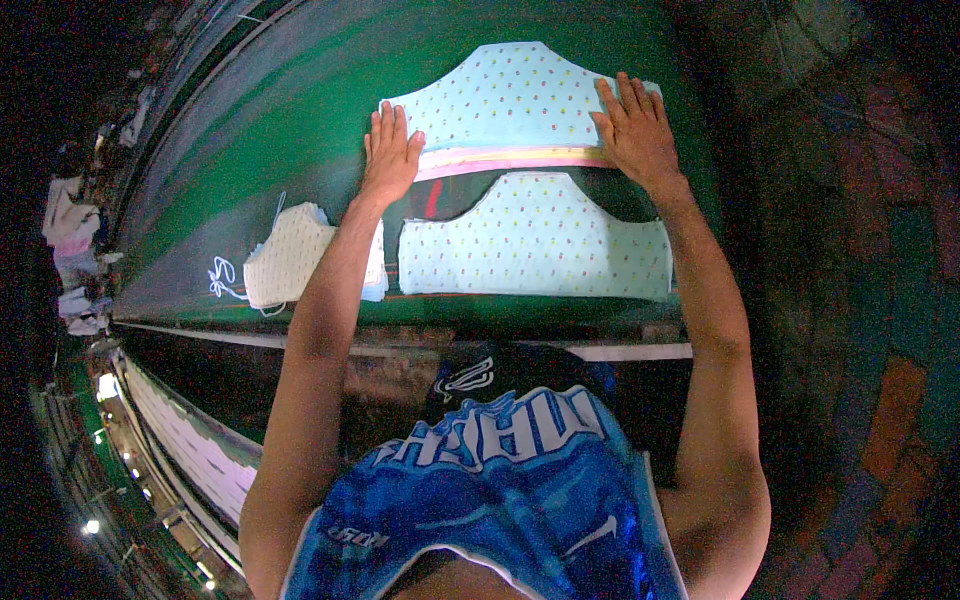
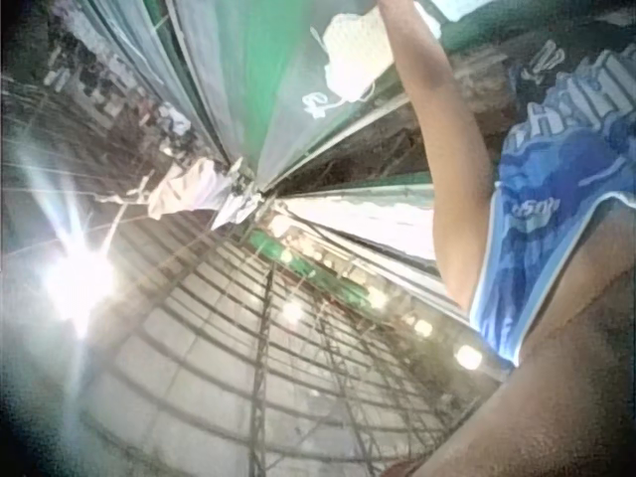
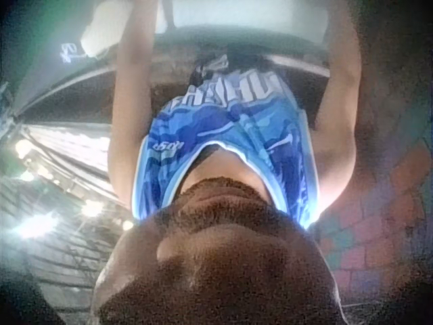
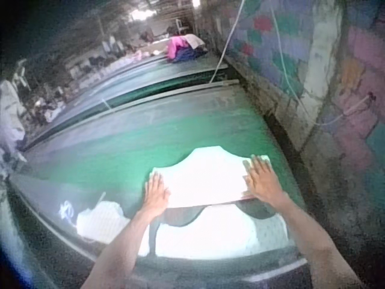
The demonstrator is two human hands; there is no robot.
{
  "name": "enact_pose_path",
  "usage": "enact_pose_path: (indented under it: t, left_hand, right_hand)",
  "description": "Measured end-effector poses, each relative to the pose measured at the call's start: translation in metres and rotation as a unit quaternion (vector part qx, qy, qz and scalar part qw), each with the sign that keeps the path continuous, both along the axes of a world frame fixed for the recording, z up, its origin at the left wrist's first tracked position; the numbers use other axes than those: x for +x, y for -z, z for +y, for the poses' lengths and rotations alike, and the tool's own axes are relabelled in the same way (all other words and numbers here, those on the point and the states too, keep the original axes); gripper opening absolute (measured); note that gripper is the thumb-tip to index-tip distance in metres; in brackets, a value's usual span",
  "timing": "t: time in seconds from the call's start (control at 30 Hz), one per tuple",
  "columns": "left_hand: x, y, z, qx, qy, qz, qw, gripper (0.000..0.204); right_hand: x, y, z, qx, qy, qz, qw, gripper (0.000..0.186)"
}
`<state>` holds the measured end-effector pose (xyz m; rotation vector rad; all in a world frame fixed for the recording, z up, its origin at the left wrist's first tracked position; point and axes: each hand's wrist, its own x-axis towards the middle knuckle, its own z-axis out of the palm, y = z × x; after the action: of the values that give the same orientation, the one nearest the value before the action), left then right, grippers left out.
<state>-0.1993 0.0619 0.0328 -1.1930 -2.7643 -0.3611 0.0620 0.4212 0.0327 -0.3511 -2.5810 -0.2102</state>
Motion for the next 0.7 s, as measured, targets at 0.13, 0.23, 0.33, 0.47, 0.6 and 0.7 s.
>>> enact_pose_path:
  t: [0.13, 0.23, 0.33, 0.47, 0.6, 0.7]
  left_hand:
    - [0.006, 0.003, -0.008, -0.006, -0.013, 0.016, 1.000, 0.076]
    - [0.011, -0.003, -0.005, -0.023, -0.030, -0.002, 0.999, 0.076]
    - [0.018, -0.006, -0.017, -0.058, -0.023, 0.008, 0.998, 0.074]
    - [0.054, -0.010, -0.051, -0.051, 0.014, -0.060, 0.997, 0.074]
    - [0.127, 0.010, -0.109, 0.001, -0.072, -0.145, 0.987, 0.079]
    - [0.157, 0.036, -0.132, 0.012, -0.145, -0.155, 0.977, 0.078]
  right_hand:
    - [0.002, 0.013, -0.010, 0.012, 0.000, 0.038, 0.999, 0.059]
    - [-0.001, 0.018, -0.001, 0.017, -0.005, 0.034, 0.999, 0.060]
    - [0.005, 0.019, 0.002, 0.021, -0.004, 0.040, 0.999, 0.061]
    - [0.043, 0.028, -0.019, -0.002, 0.070, -0.014, 0.997, 0.061]
    - [0.117, 0.046, -0.064, -0.172, 0.088, 0.013, 0.981, 0.068]
    - [0.179, 0.062, -0.099, -0.296, 0.214, 0.011, 0.931, 0.068]
